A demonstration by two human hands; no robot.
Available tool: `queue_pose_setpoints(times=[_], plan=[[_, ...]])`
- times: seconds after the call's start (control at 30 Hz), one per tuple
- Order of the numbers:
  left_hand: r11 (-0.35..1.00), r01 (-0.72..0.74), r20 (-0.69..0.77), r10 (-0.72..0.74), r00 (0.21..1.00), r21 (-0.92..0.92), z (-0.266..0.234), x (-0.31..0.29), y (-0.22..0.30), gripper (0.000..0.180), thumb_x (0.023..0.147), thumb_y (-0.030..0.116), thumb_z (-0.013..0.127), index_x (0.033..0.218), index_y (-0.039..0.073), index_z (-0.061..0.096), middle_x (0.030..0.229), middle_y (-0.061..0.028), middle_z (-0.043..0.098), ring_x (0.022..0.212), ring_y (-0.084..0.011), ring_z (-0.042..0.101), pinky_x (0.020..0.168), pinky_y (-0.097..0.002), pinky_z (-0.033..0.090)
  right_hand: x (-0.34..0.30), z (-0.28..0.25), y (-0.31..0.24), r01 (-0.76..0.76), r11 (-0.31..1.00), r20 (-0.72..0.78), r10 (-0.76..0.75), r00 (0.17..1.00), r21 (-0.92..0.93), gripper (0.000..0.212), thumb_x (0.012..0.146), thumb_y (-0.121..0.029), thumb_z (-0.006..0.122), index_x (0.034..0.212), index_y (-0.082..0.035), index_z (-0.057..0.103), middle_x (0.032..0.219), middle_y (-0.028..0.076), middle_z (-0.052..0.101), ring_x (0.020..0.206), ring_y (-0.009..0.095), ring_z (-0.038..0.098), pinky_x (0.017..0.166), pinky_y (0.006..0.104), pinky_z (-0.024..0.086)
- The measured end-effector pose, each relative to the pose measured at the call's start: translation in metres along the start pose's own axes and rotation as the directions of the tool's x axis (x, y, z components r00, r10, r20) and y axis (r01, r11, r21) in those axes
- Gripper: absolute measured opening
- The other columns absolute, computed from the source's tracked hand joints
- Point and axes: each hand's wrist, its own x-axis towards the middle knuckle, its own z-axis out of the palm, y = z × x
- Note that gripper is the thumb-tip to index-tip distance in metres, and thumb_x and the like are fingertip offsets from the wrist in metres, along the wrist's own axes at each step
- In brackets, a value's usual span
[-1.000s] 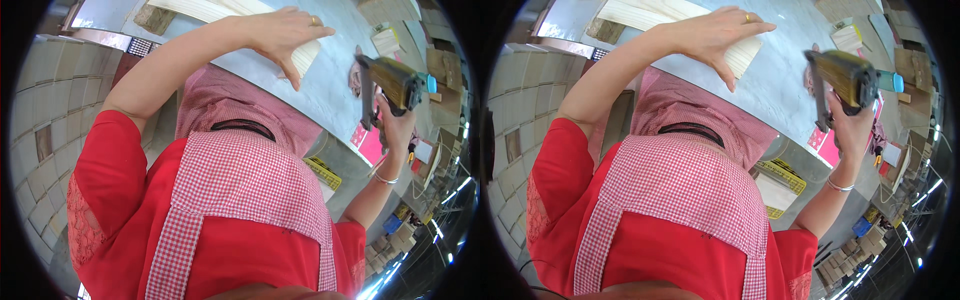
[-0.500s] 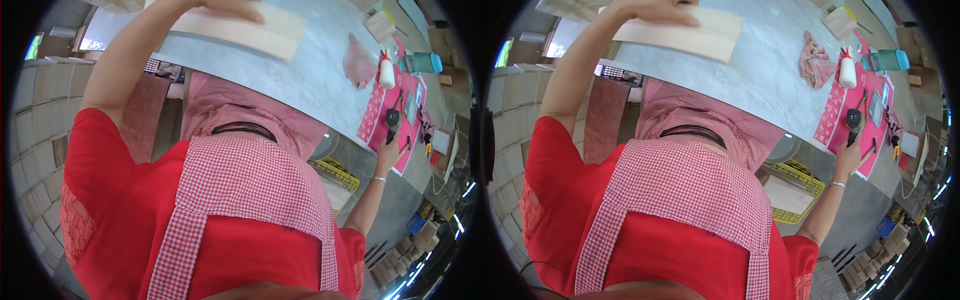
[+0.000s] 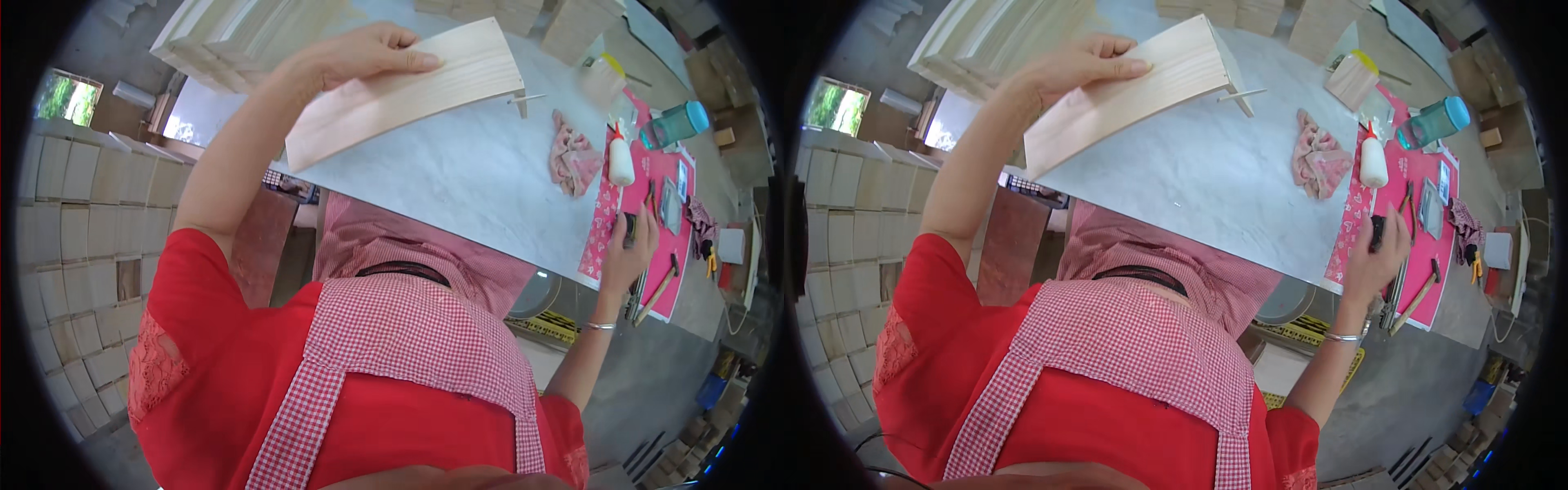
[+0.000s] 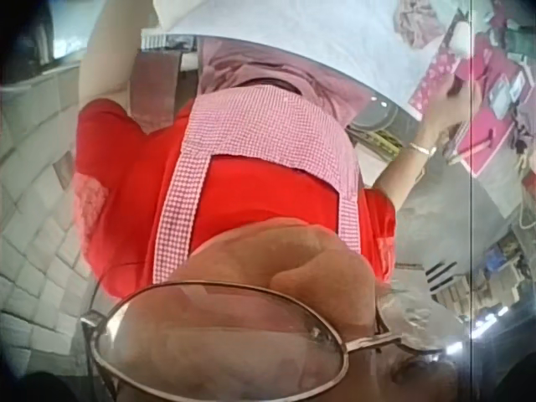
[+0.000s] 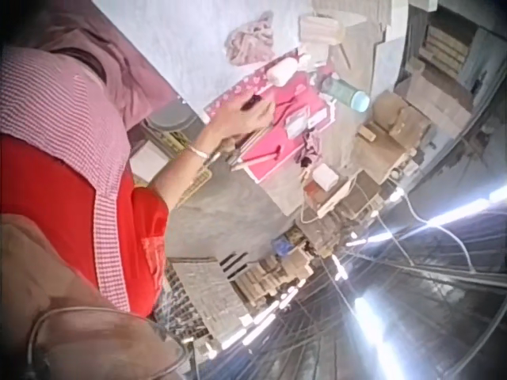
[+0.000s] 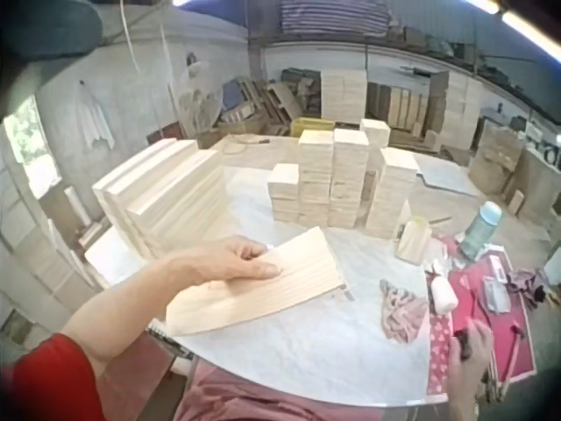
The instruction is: Assembling wooden box components by applying glue and securing them with a pneumatic stapler.
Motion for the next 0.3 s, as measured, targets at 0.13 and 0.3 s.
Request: queue_pose_setpoints(times=[0.13,0.3], plan=[[0.970,0.050,0.052,-0.038,0.998,-0.238,0.016,-0.005,0.000,0.052,0.089,0.049,0.071,0.115,0.004,0.068,0.101,-0.0015,0.069,0.088,-0.0094,0.061,0.081,-0.0234,0.046,0.048,0.003,-0.130,0.264,0.901,-0.184,-0.212,0.960,0.343,0.045,0.077,-0.006,0.081,0.120,-0.004,0.068,0.120,0.013,0.064,0.105,0.029,0.058,0.088,0.0379,0.047],[0.923,0.108,0.056,-0.094,0.994,-0.370,0.024,-0.001,-0.018,0.052,0.088,0.047,0.073,0.120,0.007,0.067,0.108,-0.0045,0.069,0.100,-0.0082,0.059,0.091,-0.0238,0.043,0.082,0.027,-0.169,0.427,0.807,-0.233,-0.360,0.903,0.408,0.049,0.072,-0.009,0.085,0.119,-0.007,0.069,0.120,0.012,0.064,0.105,0.027,0.056,0.089,0.0391,0.045]])
